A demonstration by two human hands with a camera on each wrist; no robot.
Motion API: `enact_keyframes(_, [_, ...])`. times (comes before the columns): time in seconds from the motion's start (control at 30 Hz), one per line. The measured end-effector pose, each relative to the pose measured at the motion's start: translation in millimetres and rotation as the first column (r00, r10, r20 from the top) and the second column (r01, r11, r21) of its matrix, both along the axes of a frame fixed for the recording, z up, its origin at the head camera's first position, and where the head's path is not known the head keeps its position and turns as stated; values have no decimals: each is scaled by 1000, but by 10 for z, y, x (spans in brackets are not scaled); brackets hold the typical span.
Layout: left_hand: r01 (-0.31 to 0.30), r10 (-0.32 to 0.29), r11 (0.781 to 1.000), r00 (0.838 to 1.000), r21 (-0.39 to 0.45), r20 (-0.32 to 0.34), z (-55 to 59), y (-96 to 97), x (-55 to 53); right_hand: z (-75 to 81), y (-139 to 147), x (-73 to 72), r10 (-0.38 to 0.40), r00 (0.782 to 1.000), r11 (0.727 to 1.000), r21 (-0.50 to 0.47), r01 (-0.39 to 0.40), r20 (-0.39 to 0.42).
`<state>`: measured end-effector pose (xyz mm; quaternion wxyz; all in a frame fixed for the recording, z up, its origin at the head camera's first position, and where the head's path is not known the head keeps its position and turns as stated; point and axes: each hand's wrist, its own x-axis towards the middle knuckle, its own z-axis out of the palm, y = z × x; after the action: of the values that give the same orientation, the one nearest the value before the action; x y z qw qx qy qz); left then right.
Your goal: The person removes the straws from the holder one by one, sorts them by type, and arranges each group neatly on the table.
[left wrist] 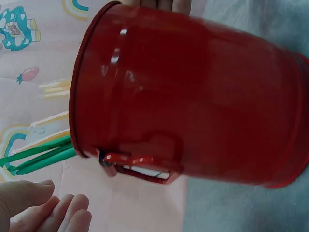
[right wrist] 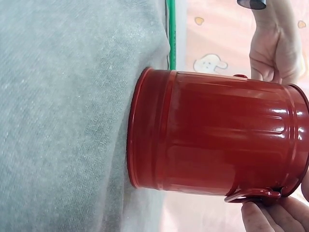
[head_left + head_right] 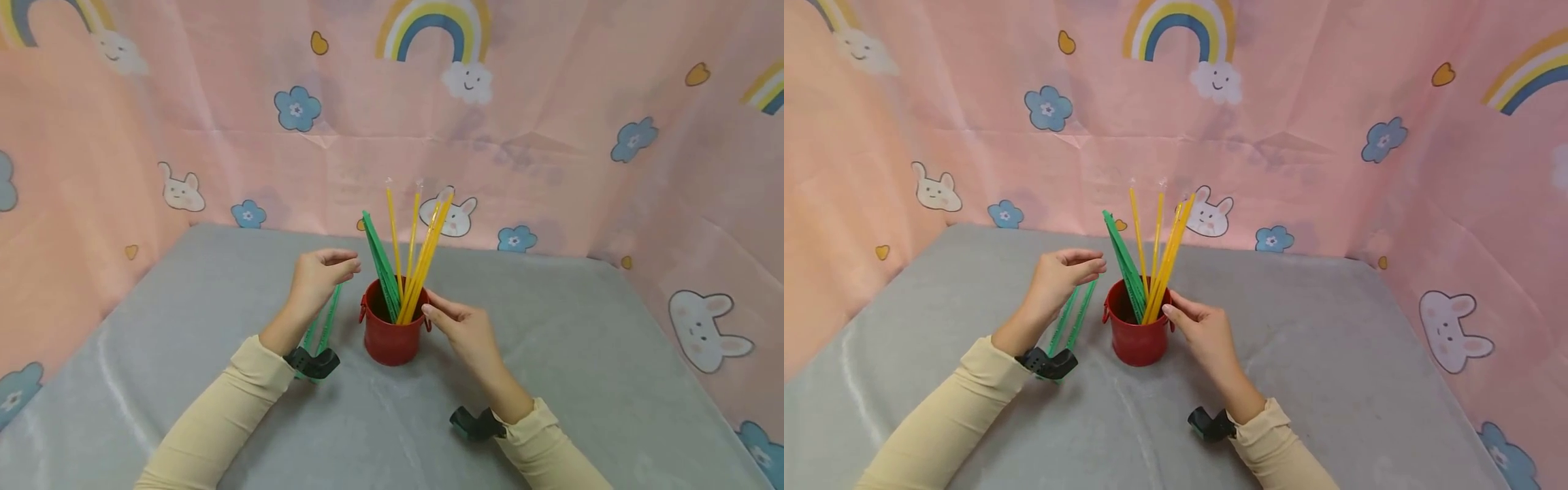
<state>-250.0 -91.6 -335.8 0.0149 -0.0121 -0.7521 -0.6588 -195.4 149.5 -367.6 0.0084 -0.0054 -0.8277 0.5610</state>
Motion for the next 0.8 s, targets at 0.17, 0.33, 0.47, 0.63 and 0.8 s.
enact_keyframes(0.17, [-10,11,999,1000,49,-15,21,45,3,30,-28,-14,0,1000,1000,6,0,-2])
enact_keyframes(0.33, [-21,24,997,999,80,-37,29,89,-11,32,-40,-25,-1,1000,1000,-7,1,-22])
enact_keyframes(0.47, [-19,23,995,999,97,-41,57,126,-32,40,-35,-35,4,1000,1000,-15,-4,-25])
enact_keyframes(0.63, [-6,18,983,998,181,-67,112,183,-78,82,-16,-61,14,999,1000,-21,-14,-37])
enact_keyframes(0.8, [-22,38,963,998,269,-56,102,228,-58,74,4,-43,23,999,1000,-18,-24,-46])
